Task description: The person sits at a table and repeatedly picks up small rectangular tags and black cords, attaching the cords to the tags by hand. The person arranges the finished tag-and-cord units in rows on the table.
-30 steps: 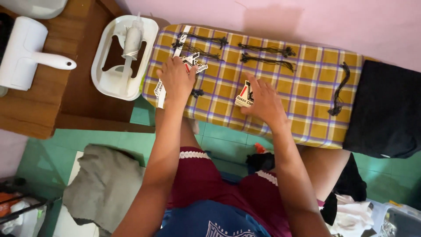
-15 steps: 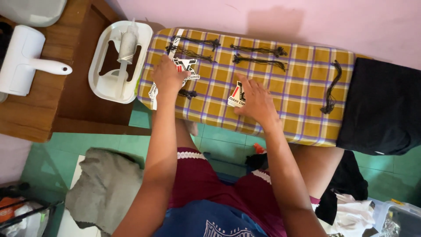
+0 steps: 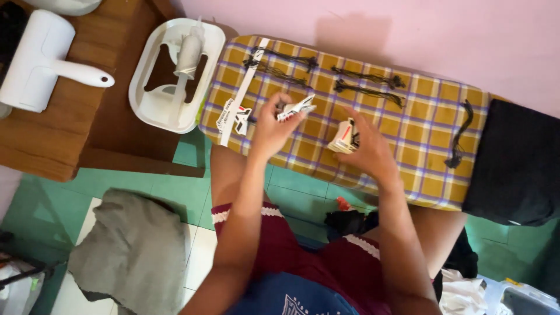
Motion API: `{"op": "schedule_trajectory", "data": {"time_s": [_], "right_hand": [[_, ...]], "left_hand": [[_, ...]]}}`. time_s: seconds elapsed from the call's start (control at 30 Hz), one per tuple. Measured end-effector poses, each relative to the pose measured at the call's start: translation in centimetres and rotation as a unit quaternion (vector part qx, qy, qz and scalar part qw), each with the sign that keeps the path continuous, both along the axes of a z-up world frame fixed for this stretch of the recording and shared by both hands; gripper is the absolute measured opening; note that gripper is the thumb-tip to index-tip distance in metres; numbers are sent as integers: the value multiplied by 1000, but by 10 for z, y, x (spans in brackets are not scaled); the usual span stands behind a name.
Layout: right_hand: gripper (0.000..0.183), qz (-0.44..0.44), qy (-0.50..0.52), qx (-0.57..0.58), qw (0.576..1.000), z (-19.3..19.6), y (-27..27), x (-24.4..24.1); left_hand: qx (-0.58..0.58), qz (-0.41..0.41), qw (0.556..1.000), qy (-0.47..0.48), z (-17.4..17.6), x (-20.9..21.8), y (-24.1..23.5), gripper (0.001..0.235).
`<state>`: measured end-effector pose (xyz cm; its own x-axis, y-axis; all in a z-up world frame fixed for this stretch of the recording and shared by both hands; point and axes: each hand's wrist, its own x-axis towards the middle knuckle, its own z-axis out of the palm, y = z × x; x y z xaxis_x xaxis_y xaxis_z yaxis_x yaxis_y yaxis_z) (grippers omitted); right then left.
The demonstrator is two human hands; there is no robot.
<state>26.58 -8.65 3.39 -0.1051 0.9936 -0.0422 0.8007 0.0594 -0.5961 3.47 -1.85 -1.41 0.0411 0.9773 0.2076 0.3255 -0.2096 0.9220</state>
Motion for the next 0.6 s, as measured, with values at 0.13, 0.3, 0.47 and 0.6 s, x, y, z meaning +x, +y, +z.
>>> {"op": "schedule_trajectory", "data": {"time_s": [0.13, 0.3, 0.47, 0.6], "right_hand": [[110, -61, 27, -6, 998, -2, 3, -8], [103, -115, 38, 13, 993, 4, 20, -32], [114, -24, 15, 25, 999, 25, 58, -86], [110, -10, -2, -9, 1000, 10, 96, -122]], "left_hand": [[-95, -104, 908, -396, -28, -2, -17, 35], [-145, -174, 807, -545, -14, -29, -25, 32], [-89, -185, 783, -588, -4, -54, -16, 28], [-84, -224, 752, -614, -47, -80, -3, 25]]}}
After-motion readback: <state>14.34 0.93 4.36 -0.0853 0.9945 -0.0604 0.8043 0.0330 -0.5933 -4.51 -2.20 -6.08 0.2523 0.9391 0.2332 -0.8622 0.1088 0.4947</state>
